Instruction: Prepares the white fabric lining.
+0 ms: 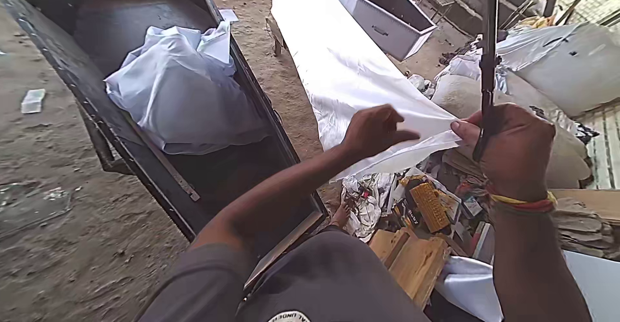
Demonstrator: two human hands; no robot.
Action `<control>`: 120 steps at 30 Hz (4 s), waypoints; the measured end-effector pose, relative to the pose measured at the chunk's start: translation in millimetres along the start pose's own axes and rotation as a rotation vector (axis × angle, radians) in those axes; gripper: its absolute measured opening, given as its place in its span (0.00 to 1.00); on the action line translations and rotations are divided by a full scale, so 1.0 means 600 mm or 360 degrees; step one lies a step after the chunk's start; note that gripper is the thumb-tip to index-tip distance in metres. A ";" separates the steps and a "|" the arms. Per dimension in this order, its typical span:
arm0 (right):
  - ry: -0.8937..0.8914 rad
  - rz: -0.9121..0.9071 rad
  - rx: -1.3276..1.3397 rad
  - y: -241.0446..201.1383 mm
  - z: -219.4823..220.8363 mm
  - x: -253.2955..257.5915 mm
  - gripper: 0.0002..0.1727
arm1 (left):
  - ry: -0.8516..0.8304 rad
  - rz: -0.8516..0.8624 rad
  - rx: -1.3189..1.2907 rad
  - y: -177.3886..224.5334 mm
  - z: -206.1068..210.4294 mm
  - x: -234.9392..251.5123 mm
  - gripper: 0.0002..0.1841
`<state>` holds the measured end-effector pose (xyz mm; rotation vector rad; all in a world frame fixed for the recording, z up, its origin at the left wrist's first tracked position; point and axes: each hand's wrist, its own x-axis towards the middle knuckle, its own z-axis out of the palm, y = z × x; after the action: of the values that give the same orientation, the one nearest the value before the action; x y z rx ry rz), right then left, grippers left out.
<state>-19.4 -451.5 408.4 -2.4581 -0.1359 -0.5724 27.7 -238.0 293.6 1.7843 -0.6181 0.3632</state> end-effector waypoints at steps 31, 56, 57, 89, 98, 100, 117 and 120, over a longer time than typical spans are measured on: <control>-0.0020 0.0375 0.0366 0.028 -0.025 0.042 0.18 | 0.0383 0.0952 0.0725 0.098 -0.009 0.061 0.11; 0.0458 -0.0394 0.0495 -0.052 0.080 0.006 0.37 | -0.0856 0.0246 0.1172 0.319 -0.084 0.156 0.05; 0.0526 -0.0429 0.0435 -0.057 0.083 0.009 0.38 | -0.0846 0.0220 0.1134 0.324 -0.088 0.156 0.05; 0.0982 -0.0876 0.0567 -0.156 0.125 0.038 0.25 | -0.0110 0.0673 0.0660 0.280 -0.162 0.070 0.06; 0.0973 -0.0846 0.0846 -0.146 0.136 0.034 0.21 | -0.0104 0.0807 0.0695 0.260 -0.153 0.064 0.08; 0.0959 -0.0803 0.0946 -0.145 0.134 0.036 0.16 | -0.0144 0.0795 0.0678 0.257 -0.152 0.068 0.09; 0.0873 -0.0914 0.1241 -0.131 0.105 0.062 0.14 | 0.1100 -0.0527 -0.0890 -0.040 -0.122 -0.019 0.11; 0.0886 -0.0990 0.1179 -0.138 0.100 0.070 0.12 | 0.1098 -0.1440 -0.0968 -0.184 -0.097 -0.050 0.23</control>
<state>21.9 -350.7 427.5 -1.4503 -0.7470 -1.1903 70.8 -153.2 207.8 1.0787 0.5327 0.1116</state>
